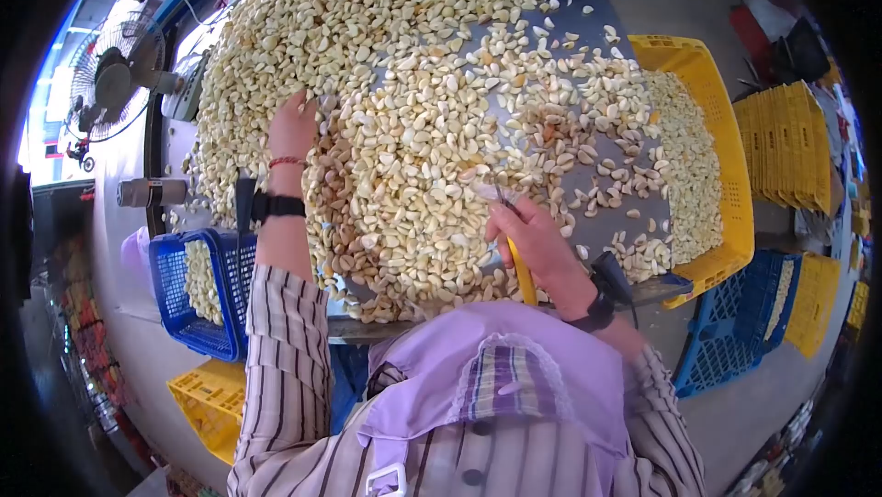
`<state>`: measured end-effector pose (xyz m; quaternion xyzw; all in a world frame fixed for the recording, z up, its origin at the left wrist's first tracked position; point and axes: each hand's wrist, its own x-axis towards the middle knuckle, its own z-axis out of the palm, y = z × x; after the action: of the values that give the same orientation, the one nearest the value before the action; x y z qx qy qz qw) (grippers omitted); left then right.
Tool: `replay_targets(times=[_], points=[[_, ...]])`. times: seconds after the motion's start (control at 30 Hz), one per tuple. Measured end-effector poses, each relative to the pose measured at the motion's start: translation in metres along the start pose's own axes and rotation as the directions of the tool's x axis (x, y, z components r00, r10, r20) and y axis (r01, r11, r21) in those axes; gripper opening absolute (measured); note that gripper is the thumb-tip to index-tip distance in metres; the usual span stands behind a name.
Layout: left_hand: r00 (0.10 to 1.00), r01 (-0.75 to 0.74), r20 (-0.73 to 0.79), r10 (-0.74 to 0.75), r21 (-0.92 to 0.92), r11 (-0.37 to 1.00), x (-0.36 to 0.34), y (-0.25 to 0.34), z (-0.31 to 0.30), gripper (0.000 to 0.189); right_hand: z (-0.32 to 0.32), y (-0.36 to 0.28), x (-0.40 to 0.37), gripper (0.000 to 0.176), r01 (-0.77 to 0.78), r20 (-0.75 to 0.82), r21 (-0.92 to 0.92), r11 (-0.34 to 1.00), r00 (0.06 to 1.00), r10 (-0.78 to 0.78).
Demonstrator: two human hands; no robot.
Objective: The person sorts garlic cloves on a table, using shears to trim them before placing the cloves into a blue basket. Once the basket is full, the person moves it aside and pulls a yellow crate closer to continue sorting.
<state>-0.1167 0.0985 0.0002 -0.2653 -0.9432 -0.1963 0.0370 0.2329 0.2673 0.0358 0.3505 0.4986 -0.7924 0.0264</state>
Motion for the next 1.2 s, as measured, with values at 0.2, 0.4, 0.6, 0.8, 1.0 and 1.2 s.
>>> replay_targets(times=[0.2, 0.4, 0.6, 0.8, 1.0, 1.2], points=[[0.994, 0.018, 0.106, -0.04, 0.195, 0.981, 0.012, 0.009, 0.034, 0.022, -0.006, -0.001, -0.004, 0.023, -0.002, -0.036, -0.055, 0.998, 0.999, 0.0], [0.959, 0.246, 0.254, -0.124, -0.537, 0.807, -0.026, 0.021, 0.005, 0.025, -0.001, 0.001, -0.007, 0.025, 0.018, -0.083, -0.068, 0.998, 0.996, -0.024], [0.686, 0.724, 0.726, 0.048, -0.673, -0.154, -0.12, 0.087, -0.032, 0.029, 0.025, -0.018, -0.013, 0.059, 0.409, 0.075, -0.458, 0.789, 0.902, -0.425], [0.539, 0.829, 0.795, 0.277, -0.444, -0.339, -0.169, 0.106, -0.038, 0.02, 0.038, -0.013, -0.016, 0.073, 0.445, 0.207, -0.637, 0.629, 0.885, -0.417], [0.525, 0.836, 0.792, 0.313, -0.411, -0.363, -0.186, 0.112, -0.039, 0.019, 0.04, -0.02, -0.022, 0.069, 0.511, 0.359, -0.555, 0.657, 0.859, -0.365], [0.71, 0.695, 0.428, 0.56, -0.294, -0.656, -0.203, 0.101, -0.042, 0.027, 0.028, -0.016, -0.023, 0.046, 0.221, 0.187, -0.294, 0.93, 0.967, -0.171]])
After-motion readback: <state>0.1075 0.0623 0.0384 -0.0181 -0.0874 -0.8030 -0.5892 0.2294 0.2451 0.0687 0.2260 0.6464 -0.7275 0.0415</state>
